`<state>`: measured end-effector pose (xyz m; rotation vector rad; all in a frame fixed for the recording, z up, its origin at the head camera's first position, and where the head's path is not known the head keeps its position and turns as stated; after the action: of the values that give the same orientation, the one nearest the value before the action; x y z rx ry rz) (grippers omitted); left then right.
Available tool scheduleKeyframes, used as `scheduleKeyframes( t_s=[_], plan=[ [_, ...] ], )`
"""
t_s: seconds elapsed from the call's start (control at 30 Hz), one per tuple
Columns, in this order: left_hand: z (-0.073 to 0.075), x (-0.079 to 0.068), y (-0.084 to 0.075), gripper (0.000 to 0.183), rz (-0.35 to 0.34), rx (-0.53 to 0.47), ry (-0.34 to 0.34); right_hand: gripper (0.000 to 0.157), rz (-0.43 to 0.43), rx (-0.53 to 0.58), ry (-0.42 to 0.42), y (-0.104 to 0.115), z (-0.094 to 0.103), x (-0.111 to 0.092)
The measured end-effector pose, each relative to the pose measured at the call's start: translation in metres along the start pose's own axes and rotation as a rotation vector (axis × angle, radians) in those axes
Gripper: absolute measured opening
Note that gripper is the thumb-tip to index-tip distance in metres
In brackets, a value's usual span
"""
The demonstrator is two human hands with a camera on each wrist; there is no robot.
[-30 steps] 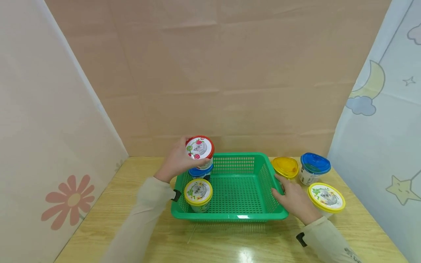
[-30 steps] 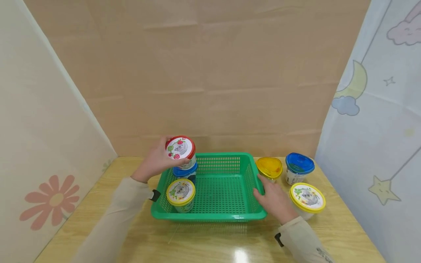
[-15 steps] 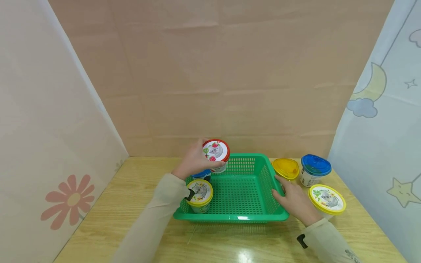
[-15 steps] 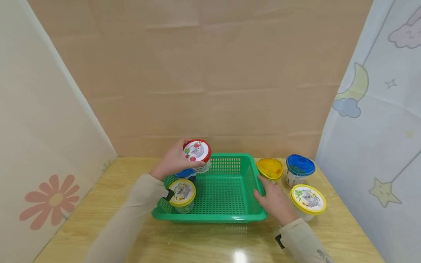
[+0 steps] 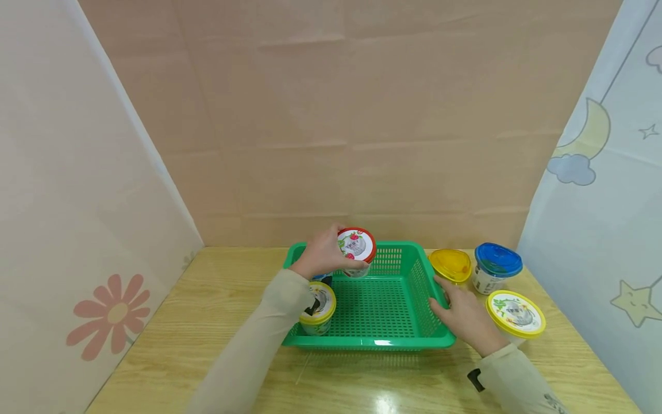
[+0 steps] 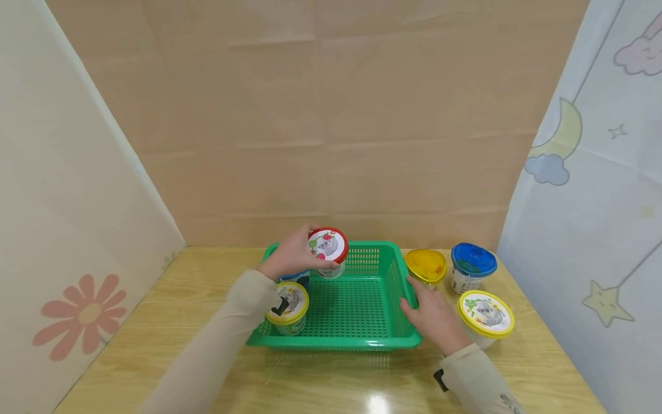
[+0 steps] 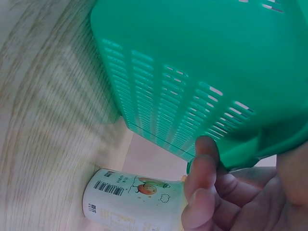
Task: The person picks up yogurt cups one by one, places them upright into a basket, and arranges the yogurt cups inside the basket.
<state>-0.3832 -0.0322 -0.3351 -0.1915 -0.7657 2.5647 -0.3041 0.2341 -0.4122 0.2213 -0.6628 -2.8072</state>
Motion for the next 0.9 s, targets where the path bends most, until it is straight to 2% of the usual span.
scheduleKeyframes(
  t_s=[0.27,0.63,0.9],
  plan=[
    [-0.012,0.008,0.004,0.085,0.005,-0.017,0.047,0.062,0.0,-0.001,-0.008,0.0,0.001,-0.001],
    [-0.026,0.015,0.016,0.083,0.057,-0.002,0.102,0.061,0.002,0.003,-0.018,0.001,0.001,0.001],
    [-0.039,0.022,0.02,0.092,0.095,0.098,0.145,0.061,-0.002,0.004,-0.012,0.001,0.0,-0.001]
  ],
)
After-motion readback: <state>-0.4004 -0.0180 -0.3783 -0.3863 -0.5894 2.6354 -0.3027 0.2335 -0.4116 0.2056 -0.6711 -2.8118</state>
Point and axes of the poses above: each hand's wrist, its own x-axis towards the middle knuckle, its own z-axis out of the back of the hand, y = z × x, the point moved 9 cm from there along x, towards the middle knuckle, and after that the axes turned 14 degrees about y, right-handed, at the moved point
